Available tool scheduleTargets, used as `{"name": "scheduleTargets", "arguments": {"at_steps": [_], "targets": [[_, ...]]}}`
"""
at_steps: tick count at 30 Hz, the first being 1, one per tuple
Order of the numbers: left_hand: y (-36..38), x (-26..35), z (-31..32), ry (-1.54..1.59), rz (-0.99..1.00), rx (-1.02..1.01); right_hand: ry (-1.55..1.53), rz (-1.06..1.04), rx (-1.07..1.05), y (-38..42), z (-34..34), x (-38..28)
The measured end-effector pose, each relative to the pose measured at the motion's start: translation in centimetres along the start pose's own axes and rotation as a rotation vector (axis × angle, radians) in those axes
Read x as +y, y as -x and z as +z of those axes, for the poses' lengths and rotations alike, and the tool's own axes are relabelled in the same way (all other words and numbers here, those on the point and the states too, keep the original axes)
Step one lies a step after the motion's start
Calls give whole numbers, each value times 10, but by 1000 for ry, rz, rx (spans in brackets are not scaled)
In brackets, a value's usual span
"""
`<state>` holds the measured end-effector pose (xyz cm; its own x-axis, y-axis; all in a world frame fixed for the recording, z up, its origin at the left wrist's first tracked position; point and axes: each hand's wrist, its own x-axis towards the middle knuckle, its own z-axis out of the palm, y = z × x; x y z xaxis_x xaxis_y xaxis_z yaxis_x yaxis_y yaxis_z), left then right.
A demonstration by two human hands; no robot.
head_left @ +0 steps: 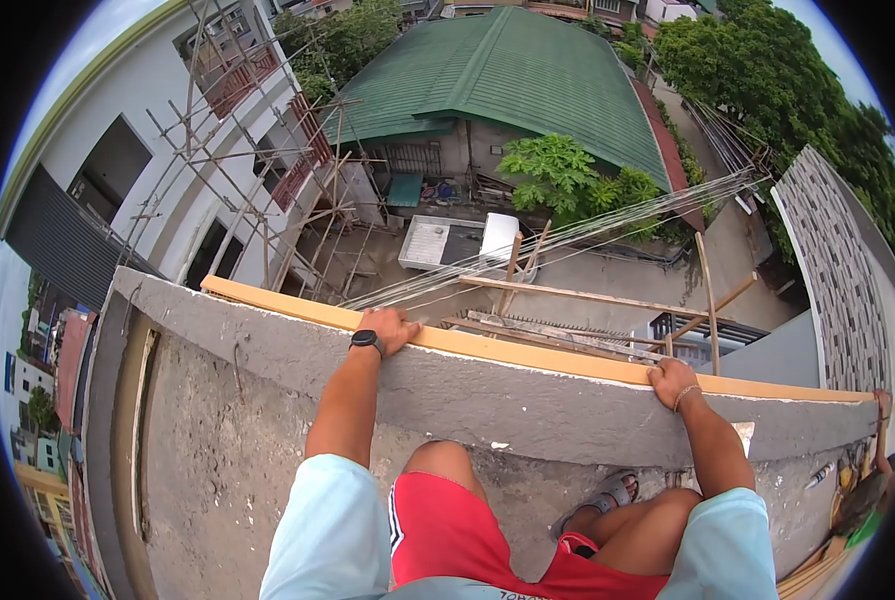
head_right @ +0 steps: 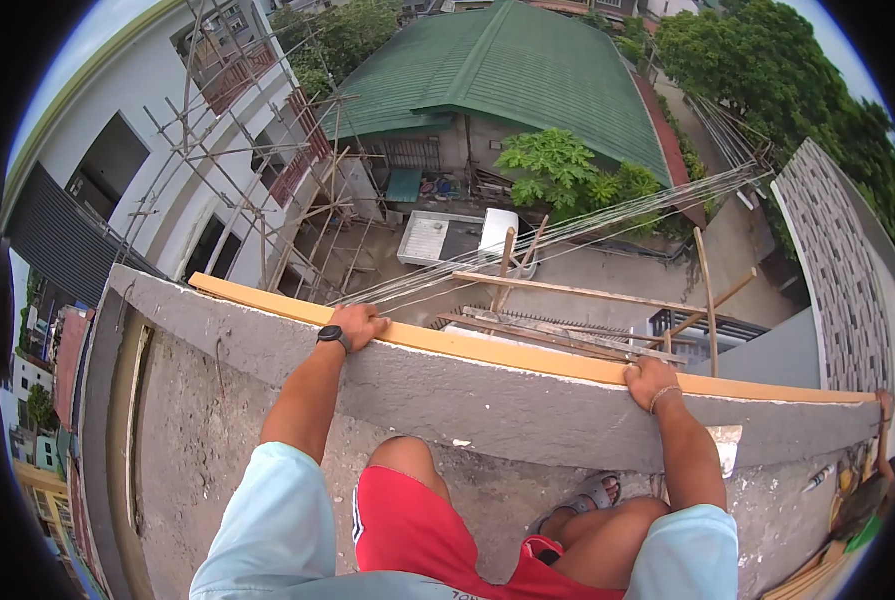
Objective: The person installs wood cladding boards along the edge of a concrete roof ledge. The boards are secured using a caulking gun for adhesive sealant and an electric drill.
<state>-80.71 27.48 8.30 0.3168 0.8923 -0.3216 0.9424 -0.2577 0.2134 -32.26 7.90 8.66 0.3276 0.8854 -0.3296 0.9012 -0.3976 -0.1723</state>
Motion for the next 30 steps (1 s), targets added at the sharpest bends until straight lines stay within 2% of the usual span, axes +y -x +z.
{"name": "scheduleTargets", "arguments": {"at_steps": [17, 21, 29, 30], "targets": [[-3, -3, 3, 19, -27, 9, 7, 8, -19, 3, -5, -4], [-3, -3, 4, 4, -2, 12, 14, -45, -32, 4, -8, -5], [-1, -2, 4, 22, -24, 10, 9, -52, 12, -2, 6, 6], [-2, -3, 7, 19, -21, 27, -2, -72, 71, -4, 11, 10]]}}
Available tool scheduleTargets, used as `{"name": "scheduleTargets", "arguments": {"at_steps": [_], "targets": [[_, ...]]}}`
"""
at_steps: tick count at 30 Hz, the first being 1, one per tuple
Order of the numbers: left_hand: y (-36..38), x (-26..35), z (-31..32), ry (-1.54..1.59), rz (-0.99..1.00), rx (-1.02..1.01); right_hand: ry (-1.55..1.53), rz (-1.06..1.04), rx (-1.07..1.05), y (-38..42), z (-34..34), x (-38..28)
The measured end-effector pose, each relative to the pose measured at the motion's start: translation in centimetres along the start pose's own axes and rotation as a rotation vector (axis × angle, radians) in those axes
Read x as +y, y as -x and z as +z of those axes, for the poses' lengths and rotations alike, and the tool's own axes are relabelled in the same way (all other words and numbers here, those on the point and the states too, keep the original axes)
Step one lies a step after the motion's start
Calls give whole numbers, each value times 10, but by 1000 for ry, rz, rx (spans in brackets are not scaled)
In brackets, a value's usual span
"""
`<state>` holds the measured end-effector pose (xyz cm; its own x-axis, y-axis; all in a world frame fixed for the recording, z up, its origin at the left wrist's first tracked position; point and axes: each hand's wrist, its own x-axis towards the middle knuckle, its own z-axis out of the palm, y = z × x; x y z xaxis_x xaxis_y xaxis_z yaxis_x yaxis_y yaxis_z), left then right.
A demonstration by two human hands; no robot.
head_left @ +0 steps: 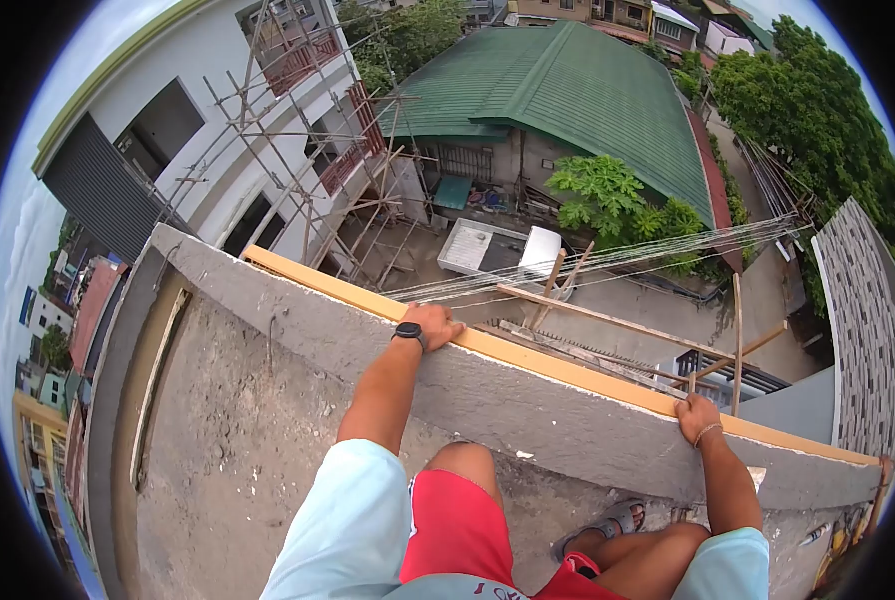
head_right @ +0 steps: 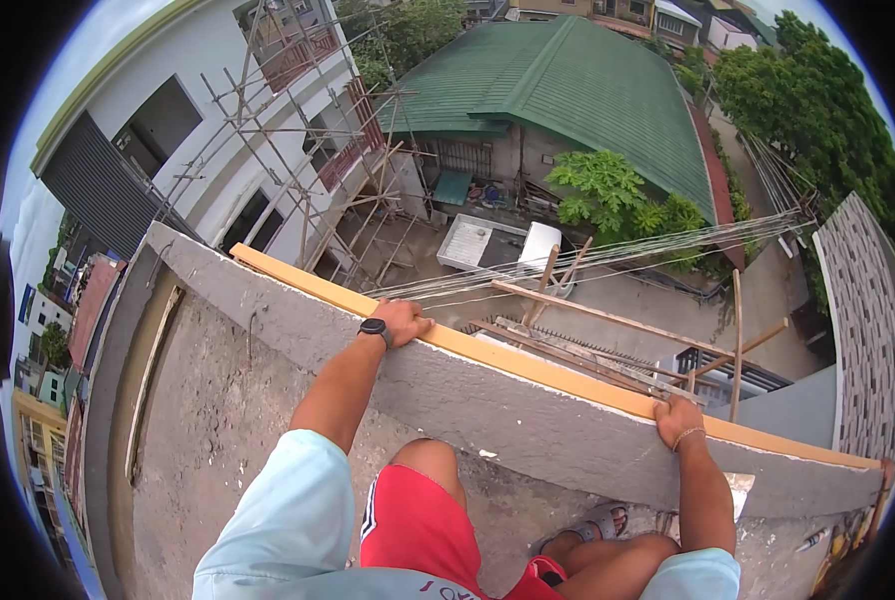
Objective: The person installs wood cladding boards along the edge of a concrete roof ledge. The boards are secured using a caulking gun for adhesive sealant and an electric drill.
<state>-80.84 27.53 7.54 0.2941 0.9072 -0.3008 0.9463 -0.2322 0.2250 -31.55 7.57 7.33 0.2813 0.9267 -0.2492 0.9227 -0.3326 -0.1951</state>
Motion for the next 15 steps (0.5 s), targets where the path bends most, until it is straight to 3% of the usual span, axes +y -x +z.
{"name": "scheduleTargets", "arguments": {"at_steps": [15], "targets": [[-1, 1, -3, -21, -8, -43, 22, -13, 26, -4, 7, 7]]}}
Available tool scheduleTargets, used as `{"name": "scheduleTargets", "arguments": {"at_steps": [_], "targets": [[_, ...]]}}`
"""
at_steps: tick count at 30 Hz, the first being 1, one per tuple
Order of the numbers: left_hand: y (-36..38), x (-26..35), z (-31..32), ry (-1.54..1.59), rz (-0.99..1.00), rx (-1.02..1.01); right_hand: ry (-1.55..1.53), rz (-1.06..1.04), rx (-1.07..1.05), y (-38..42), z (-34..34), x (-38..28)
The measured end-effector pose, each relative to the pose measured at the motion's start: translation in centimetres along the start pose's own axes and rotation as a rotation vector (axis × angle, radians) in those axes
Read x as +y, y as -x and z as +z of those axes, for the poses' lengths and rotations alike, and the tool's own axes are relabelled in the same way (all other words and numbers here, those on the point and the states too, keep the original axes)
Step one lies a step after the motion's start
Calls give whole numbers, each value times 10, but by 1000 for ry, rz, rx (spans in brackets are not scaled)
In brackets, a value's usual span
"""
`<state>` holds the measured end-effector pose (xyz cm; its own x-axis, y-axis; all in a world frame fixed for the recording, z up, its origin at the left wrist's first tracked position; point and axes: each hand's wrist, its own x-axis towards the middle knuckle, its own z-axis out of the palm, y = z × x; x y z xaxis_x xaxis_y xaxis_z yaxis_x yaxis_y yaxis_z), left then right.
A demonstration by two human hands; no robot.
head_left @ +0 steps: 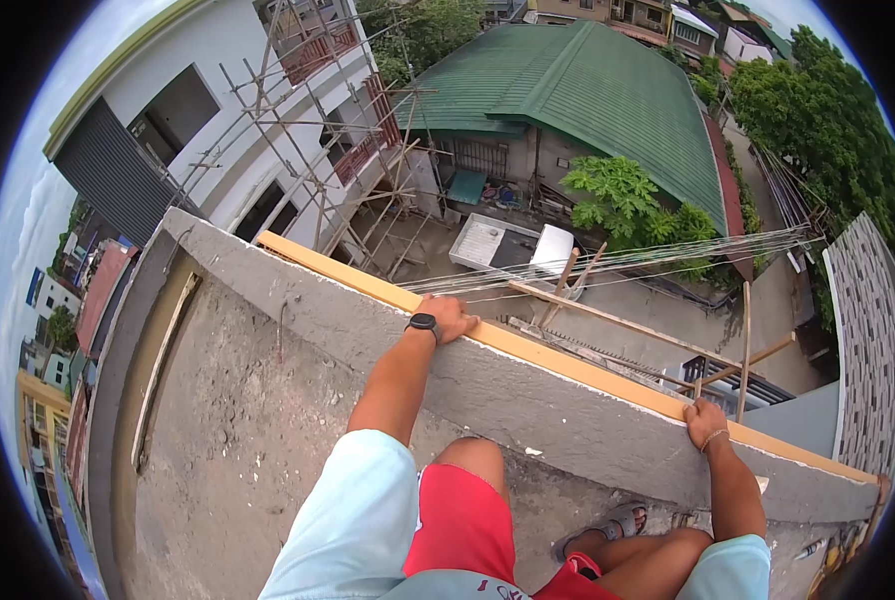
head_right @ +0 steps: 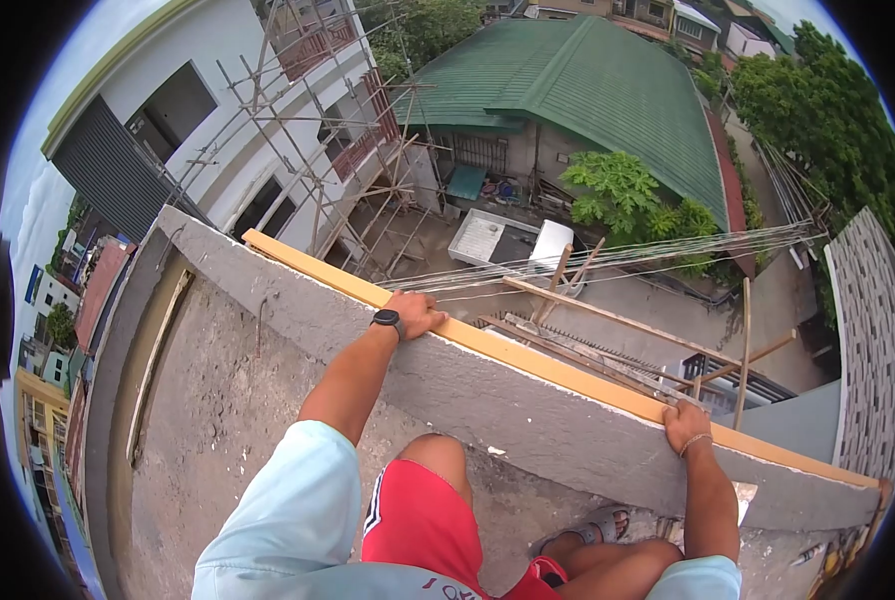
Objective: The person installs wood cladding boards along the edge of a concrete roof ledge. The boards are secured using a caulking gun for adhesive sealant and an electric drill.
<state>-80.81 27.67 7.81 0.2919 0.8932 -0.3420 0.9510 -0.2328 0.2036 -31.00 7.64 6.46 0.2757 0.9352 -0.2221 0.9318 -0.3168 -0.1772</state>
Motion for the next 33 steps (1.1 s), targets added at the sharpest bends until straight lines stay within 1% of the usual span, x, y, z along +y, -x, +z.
{"name": "scheduleTargets", "arguments": {"at_steps": [5, 7, 11, 14, 17, 19, 23, 25, 33], "targets": [[-1, -1, 1, 5, 0, -3, 0, 4, 3, 0, -2, -2], [0, -1, 1, 8, -3, 22, -16, 41, -52, 2, -7, -7], [-1, -2, 3, 11, 2, 15, -7, 46, -55, 1, -6, -5], [-1, -1, 2, 12, 7, 22, -10, 46, -49, 1, -5, -4], [-1, -1, 0, 3, 4, 19, -8, -7, 12, 0, -2, 0], [-1, -1, 1, 6, 0, 12, 3, 34, -54, 1, -6, -5], [-2, -3, 3, 2, 8, 22, 1, 37, -60, 2, -6, -5], [-1, -2, 2, 1, 6, 22, -4, -10, 17, 1, -2, 0], [-2, -3, 2, 18, -1, 9, 2, 1, 1, -1, -1, 1]]}}
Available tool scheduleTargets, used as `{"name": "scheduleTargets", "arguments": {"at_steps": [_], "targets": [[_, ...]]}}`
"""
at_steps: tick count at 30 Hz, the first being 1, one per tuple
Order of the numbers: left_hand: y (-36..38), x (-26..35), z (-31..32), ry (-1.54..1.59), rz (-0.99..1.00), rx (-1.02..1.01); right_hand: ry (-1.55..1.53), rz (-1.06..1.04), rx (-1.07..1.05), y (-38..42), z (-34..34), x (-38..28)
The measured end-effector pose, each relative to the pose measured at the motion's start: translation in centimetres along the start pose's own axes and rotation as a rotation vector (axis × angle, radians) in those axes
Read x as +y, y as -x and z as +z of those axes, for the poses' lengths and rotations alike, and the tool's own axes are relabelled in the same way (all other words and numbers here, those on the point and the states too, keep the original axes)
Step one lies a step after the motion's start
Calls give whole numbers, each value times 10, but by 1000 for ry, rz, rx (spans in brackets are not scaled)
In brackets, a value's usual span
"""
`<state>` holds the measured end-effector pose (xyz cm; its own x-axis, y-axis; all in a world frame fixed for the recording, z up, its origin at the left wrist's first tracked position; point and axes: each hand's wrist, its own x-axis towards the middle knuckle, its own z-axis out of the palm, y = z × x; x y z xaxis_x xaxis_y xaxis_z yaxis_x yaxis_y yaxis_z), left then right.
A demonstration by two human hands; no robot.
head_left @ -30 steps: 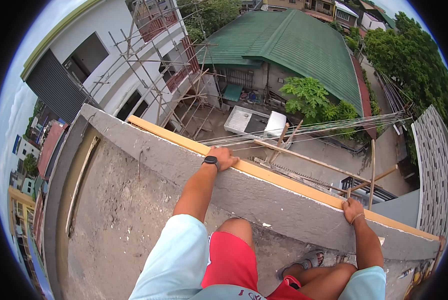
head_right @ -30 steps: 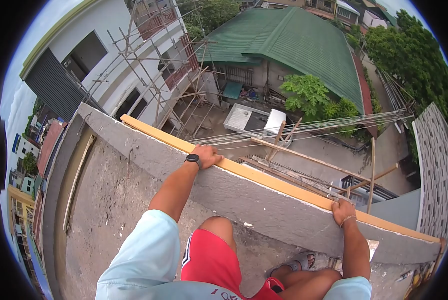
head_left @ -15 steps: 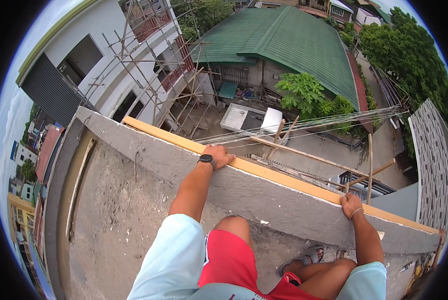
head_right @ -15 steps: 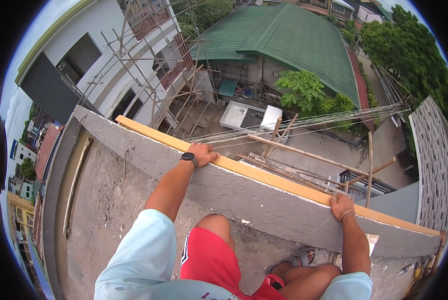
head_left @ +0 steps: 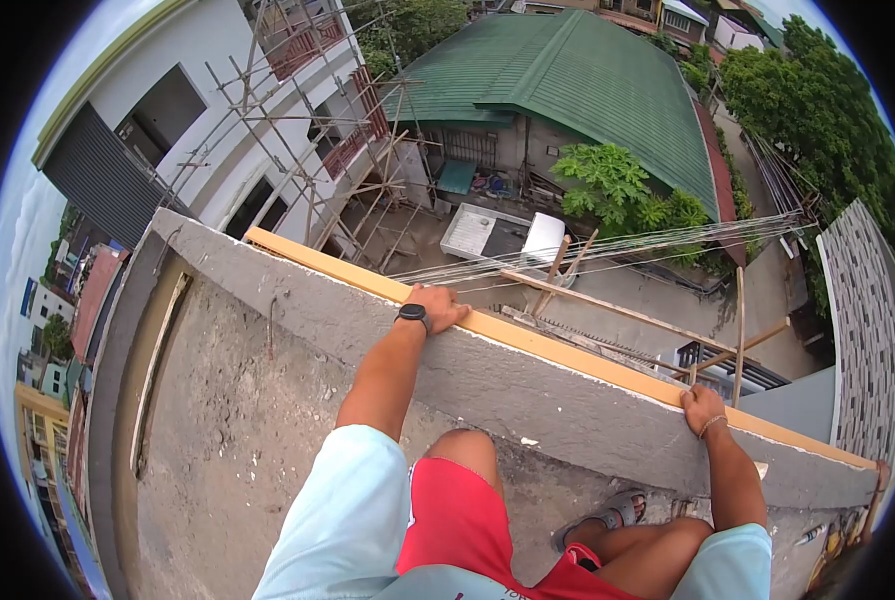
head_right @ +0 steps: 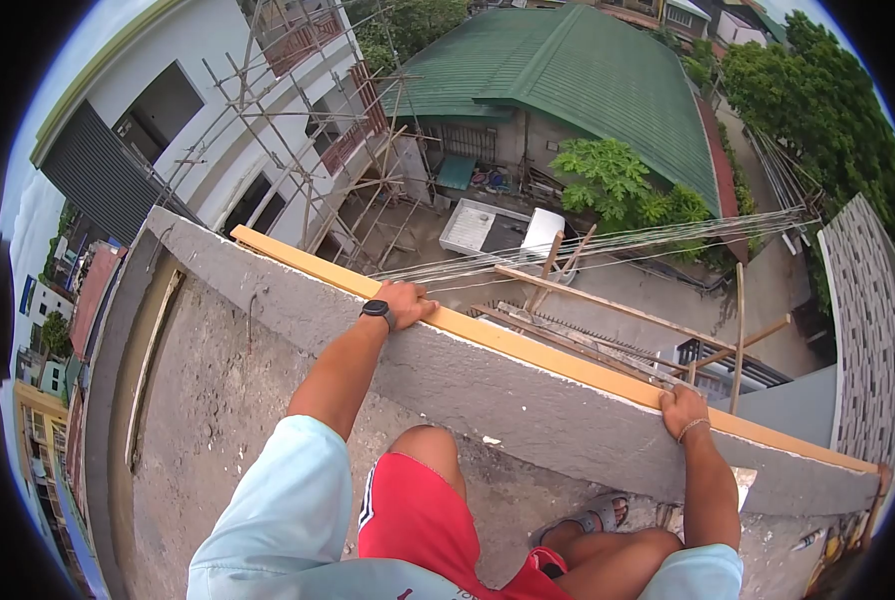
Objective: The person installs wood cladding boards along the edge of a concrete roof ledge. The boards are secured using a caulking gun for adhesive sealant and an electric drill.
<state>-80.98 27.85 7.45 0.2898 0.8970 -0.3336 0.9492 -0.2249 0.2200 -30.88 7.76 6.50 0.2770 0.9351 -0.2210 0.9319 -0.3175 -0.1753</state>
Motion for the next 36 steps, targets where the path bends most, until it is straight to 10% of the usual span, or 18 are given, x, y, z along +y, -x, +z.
{"name": "scheduleTargets", "arguments": {"at_steps": [36], "targets": [[0, 0, 1, -10, 20, 28, -11, 7, -5, 3, -6, -7]]}}
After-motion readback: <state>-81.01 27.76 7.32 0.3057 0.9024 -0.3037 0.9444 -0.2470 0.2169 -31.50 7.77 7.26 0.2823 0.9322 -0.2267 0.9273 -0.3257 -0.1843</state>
